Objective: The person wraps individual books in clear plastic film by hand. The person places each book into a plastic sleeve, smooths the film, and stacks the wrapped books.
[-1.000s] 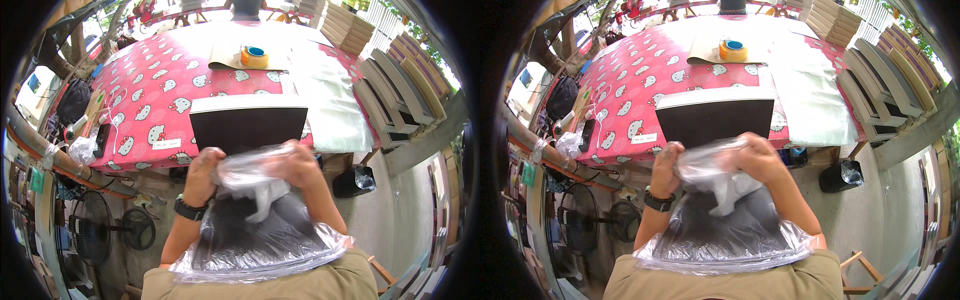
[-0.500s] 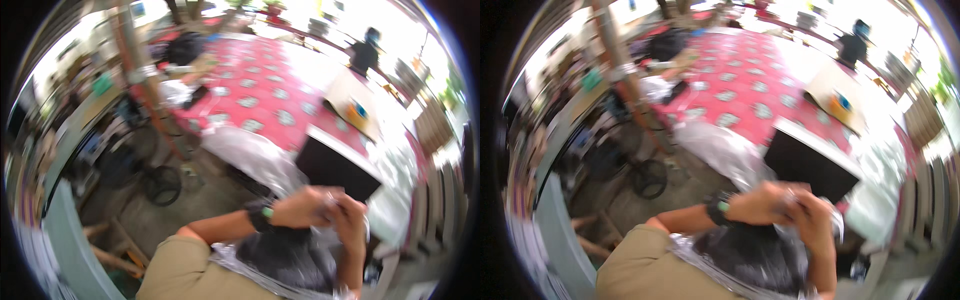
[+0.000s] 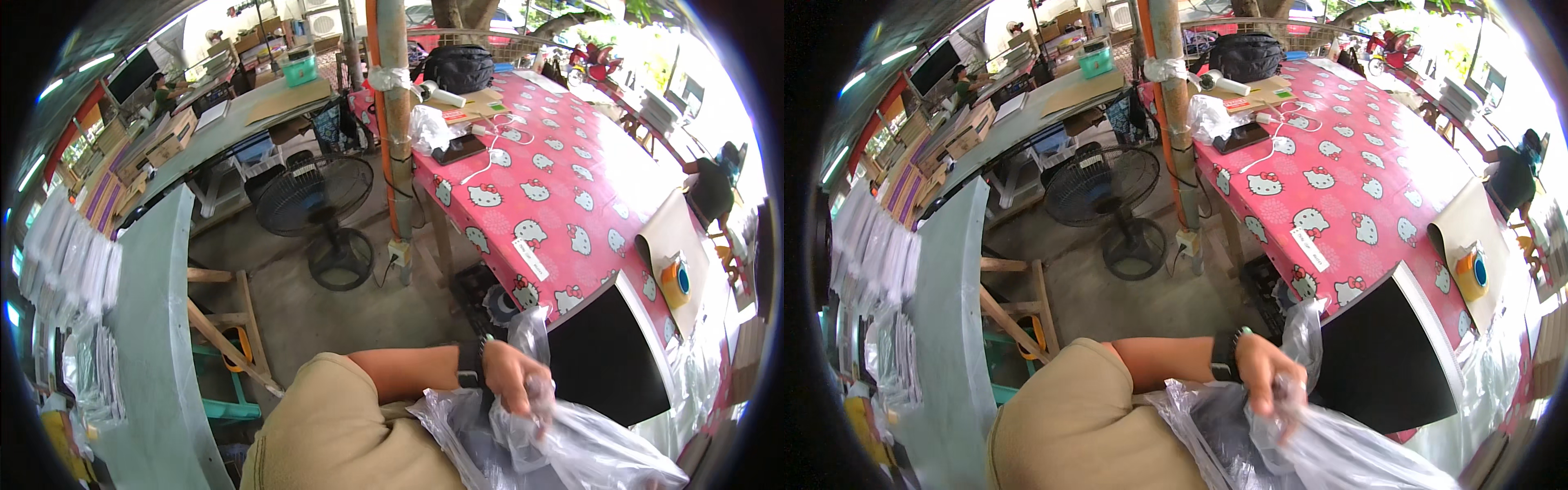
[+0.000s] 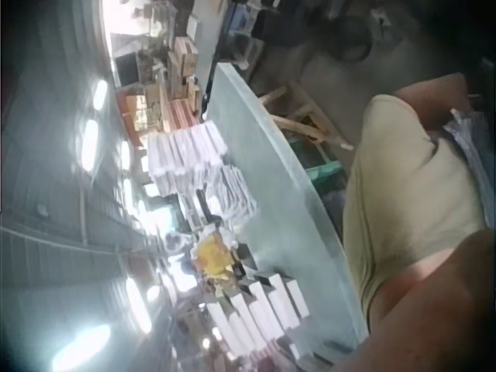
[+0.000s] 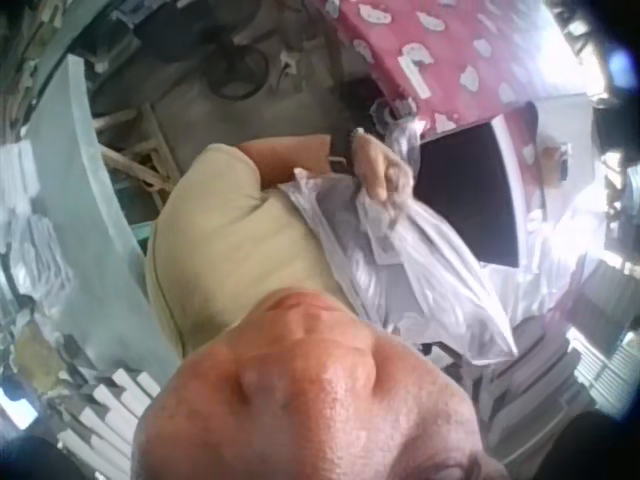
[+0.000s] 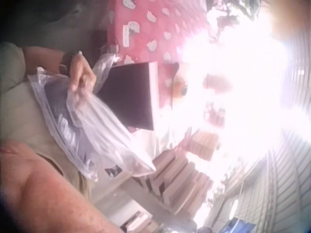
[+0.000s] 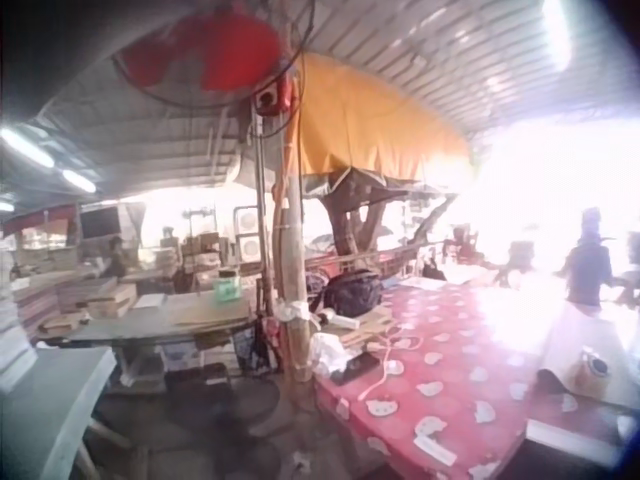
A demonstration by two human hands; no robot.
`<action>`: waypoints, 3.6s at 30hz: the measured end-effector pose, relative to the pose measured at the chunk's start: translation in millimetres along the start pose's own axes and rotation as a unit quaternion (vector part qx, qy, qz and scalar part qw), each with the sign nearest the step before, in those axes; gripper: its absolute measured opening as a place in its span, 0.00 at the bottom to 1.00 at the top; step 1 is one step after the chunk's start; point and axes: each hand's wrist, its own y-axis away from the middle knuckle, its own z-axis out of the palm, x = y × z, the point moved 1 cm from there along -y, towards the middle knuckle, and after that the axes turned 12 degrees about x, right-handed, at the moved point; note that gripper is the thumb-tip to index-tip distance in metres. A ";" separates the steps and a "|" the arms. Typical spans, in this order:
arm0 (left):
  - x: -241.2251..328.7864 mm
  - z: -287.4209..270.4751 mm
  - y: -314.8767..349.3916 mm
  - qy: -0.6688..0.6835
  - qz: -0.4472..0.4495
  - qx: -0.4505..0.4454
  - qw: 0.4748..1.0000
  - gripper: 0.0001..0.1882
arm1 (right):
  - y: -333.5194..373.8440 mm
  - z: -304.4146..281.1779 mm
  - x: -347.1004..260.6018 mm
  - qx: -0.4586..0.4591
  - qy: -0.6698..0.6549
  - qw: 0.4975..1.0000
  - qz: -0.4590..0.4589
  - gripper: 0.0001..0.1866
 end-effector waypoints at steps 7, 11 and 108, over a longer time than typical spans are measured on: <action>50.1 -22.1 2.5 0.216 0.184 0.404 0.869 0.17 | 8.0 -36.8 16.0 0.298 0.060 0.952 0.018 0.15; 63.3 -52.4 -6.3 -0.288 0.117 0.429 0.848 0.20 | 1.2 -68.1 23.8 0.430 0.087 0.897 0.051 0.16; 56.5 -17.7 -20.0 0.262 0.186 0.519 0.792 0.22 | -10.8 -27.5 -14.1 -0.252 -0.330 0.869 -0.270 0.07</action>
